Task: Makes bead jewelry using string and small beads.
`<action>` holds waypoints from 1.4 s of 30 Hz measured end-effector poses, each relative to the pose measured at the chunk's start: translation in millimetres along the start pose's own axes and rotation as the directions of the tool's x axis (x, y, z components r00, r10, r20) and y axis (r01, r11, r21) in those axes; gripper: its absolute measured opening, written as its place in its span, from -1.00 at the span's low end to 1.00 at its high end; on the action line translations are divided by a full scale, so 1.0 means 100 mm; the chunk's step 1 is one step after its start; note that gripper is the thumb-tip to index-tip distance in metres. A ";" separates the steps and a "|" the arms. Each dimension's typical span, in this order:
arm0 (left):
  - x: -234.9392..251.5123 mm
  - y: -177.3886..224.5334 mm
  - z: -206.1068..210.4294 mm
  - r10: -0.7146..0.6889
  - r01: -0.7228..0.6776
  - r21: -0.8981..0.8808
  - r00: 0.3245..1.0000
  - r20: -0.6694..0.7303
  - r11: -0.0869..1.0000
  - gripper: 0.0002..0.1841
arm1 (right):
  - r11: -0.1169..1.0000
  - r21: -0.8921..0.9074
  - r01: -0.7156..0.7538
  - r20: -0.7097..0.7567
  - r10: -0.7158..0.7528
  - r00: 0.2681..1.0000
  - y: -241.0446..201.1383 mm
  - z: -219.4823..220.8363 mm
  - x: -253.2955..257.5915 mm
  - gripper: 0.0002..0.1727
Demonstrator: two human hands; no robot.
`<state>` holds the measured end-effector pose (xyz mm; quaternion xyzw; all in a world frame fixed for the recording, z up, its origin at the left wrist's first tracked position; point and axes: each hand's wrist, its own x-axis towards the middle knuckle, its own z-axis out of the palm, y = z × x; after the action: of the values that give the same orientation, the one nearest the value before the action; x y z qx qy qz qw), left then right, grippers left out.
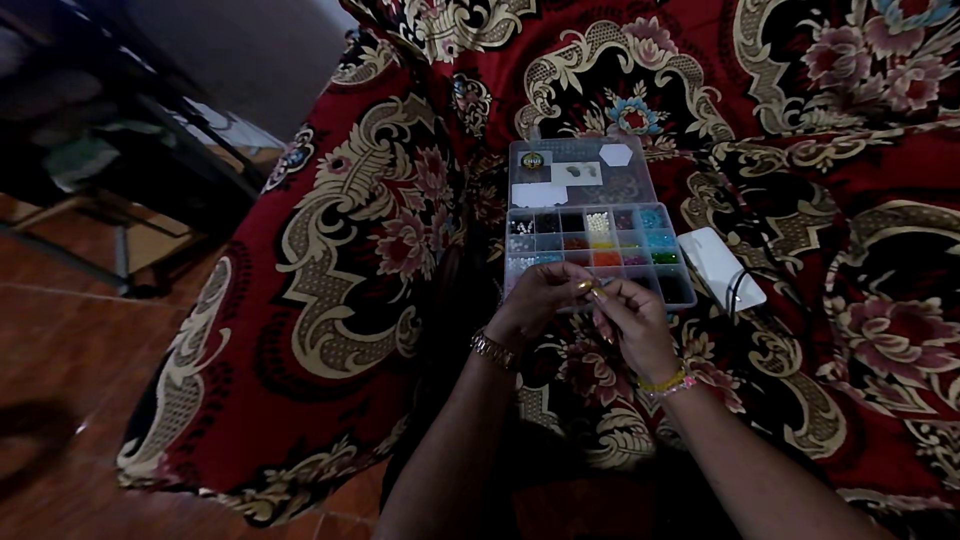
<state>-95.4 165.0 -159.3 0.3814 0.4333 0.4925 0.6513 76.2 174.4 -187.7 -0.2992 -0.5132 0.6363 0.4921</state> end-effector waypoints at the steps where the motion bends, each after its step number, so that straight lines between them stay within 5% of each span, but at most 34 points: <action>1: 0.00 0.00 0.00 0.010 -0.010 0.019 1.000 -0.004 1.000 -0.86 | 1.000 -0.006 -0.005 0.004 0.005 1.000 0.00 0.00 0.00 -0.82; 13: -0.04 0.02 -0.07 0.200 -0.192 0.246 0.980 -0.011 0.950 -0.92 | 0.995 -0.026 -0.098 0.009 0.099 0.995 -0.04 0.05 0.04 -0.87; 21: 0.06 -0.10 0.00 0.348 -0.338 0.344 0.937 0.036 0.876 -0.89 | 0.983 -0.163 -0.080 -0.005 0.081 0.997 0.01 -0.06 0.01 -0.72; 38: 0.02 0.01 0.06 0.218 -0.183 0.347 0.974 -0.066 0.920 -0.87 | 0.994 -0.108 -0.013 0.007 0.013 1.000 0.13 -0.06 0.04 -0.81; 40: 0.02 0.05 0.05 0.258 -0.179 0.503 0.962 -0.090 0.845 -0.81 | 0.995 -0.098 0.001 -0.002 -0.001 1.000 0.13 -0.07 0.06 -0.80; 42: -0.02 0.13 0.04 0.268 -0.094 0.773 0.958 -0.101 0.627 -0.77 | 0.993 -0.117 0.012 -0.013 -0.014 1.000 0.12 -0.09 0.06 -0.80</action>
<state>-95.9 165.6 -145.2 0.6079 0.6240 0.3648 0.3288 78.1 183.4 -200.7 -0.3285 -0.5481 0.6000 0.4814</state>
